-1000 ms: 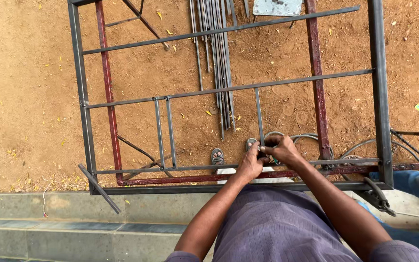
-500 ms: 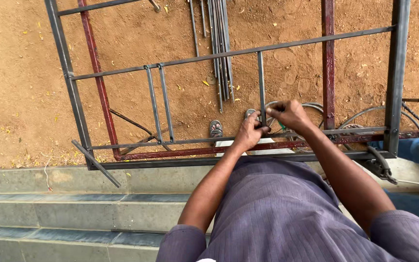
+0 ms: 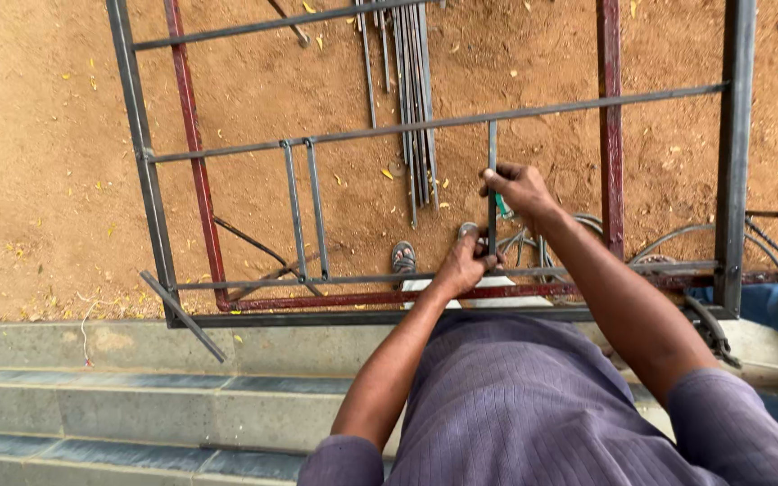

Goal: The person welds a metal frame structure using a handheld welding torch, creating bright sparks at the joints. They measure the frame with a tape measure to ensure alignment and fit before welding additional metal bars into the grid.

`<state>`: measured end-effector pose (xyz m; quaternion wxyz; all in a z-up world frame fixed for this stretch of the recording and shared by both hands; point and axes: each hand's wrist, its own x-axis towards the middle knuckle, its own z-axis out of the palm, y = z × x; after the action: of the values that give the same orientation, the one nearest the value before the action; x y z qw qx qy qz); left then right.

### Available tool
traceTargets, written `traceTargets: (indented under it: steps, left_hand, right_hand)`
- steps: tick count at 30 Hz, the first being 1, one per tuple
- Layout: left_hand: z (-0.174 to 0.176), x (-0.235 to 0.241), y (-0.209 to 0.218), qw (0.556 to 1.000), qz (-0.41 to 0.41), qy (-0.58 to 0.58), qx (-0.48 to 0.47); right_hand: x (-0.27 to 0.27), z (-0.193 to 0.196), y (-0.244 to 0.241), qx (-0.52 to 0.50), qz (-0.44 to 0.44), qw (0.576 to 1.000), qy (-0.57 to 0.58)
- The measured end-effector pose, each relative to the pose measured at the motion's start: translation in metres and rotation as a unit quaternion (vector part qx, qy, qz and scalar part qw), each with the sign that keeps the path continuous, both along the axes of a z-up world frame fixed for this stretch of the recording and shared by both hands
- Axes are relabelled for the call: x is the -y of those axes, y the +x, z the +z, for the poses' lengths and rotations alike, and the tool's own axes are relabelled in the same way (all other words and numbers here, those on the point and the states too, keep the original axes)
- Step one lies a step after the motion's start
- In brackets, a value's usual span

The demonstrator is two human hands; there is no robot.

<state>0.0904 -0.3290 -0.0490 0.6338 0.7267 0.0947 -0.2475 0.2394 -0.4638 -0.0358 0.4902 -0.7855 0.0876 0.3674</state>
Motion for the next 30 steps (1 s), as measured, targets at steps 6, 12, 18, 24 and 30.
traceTargets:
  steps: [6, 12, 18, 24, 30]
  left_hand:
    - [0.0, 0.0, 0.001, 0.999, -0.014, -0.001, -0.039]
    - [0.009, 0.001, 0.005, 0.996, -0.043, 0.042, -0.064]
    - [0.011, 0.0, 0.006, 0.998, -0.033, 0.016, -0.057]
    - [0.006, 0.002, 0.006, 0.992, -0.052, 0.068, -0.09]
    - [-0.019, 0.009, -0.003, 0.995, -0.017, 0.097, 0.012]
  right_hand:
    - [-0.004, 0.014, -0.003, -0.021, -0.024, 1.0, -0.001]
    - [-0.01, 0.014, -0.003, -0.007, -0.015, 1.0, -0.008]
    - [-0.011, 0.005, -0.003, -0.015, -0.028, 0.999, -0.001]
    - [-0.011, 0.008, -0.004, -0.014, -0.036, 0.999, -0.015]
    - [-0.014, 0.005, -0.008, 0.021, -0.052, 0.998, -0.014]
